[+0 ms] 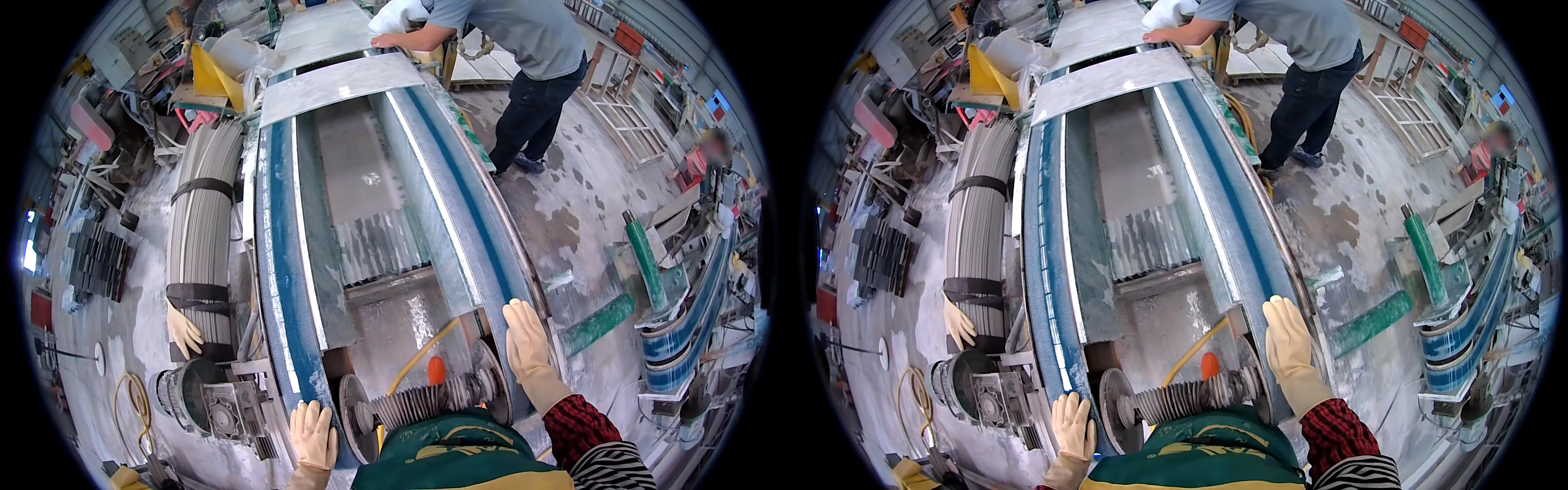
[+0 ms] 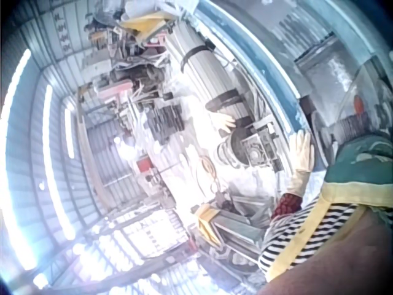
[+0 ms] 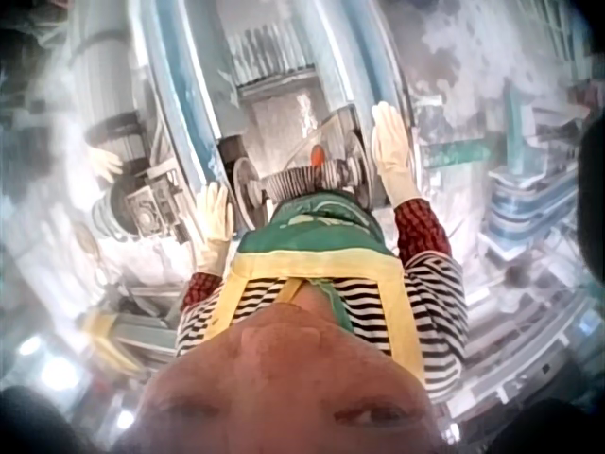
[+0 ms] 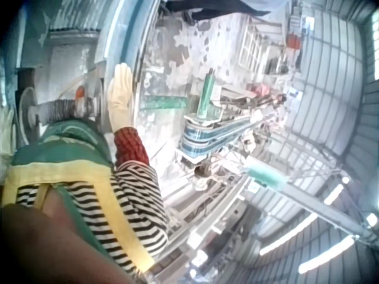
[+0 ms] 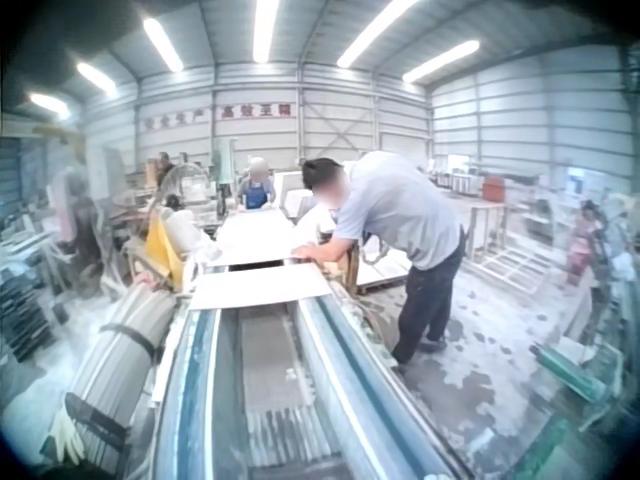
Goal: The person operates a conveyor belt machine in a factory, feeding large white sheets into the rollers. They use a long metal rod to adjust the machinery and clear the feed area. The person also stacks processed sheets and moves them to a nearby pile.
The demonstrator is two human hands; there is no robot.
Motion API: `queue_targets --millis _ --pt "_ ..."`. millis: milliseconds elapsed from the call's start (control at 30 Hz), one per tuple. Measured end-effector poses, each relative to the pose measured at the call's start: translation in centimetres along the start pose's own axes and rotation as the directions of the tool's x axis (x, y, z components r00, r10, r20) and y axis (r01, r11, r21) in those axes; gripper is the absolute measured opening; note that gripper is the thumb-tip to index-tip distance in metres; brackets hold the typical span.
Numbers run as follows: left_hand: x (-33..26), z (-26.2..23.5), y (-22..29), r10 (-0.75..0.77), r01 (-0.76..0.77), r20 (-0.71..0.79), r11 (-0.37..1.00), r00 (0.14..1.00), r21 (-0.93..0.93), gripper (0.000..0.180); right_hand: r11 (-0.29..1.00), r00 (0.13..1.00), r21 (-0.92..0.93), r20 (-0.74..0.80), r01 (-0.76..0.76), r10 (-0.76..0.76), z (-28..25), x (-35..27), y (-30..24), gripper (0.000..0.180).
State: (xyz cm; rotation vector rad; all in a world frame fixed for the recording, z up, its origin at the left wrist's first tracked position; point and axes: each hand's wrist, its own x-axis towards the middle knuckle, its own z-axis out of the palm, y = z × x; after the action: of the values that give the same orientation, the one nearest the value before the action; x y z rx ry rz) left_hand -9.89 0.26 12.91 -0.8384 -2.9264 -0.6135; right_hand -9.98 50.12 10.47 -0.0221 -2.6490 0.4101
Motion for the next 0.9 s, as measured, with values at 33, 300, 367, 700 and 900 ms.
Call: queue_targets --millis 33,300,367,700,900 --pt "-0.1 0.0 0.0 -0.002 0.002 0.005 1.0 1.0 0.006 0.042 1.0 1.0 0.001 0.0 0.0 0.0 0.0 -0.1 0.0 0.038" --pt "-0.2 -0.3 0.6 -0.014 0.014 0.011 1.0 1.0 0.026 0.042 1.0 1.0 0.013 0.013 -0.008 0.007 -0.3 -0.1 -0.1 0.038" --pt "-0.5 -0.3 0.5 -0.034 0.034 0.055 0.999 0.998 0.0 0.046 1.0 1.0 0.013 0.01 -0.006 0.006 -0.3 -0.1 -0.2 0.038" --pt "-0.8 0.0 0.5 0.015 -0.015 -0.005 0.998 1.0 0.059 0.044 1.0 1.0 0.016 0.014 -0.011 0.011 -0.5 -0.4 -0.3 0.039" --pt "-0.9 0.0 0.6 0.02 -0.02 -0.007 0.999 1.0 0.039 0.043 1.0 1.0 0.016 -0.005 0.014 -0.014 -0.4 -0.9 -0.1 0.039"
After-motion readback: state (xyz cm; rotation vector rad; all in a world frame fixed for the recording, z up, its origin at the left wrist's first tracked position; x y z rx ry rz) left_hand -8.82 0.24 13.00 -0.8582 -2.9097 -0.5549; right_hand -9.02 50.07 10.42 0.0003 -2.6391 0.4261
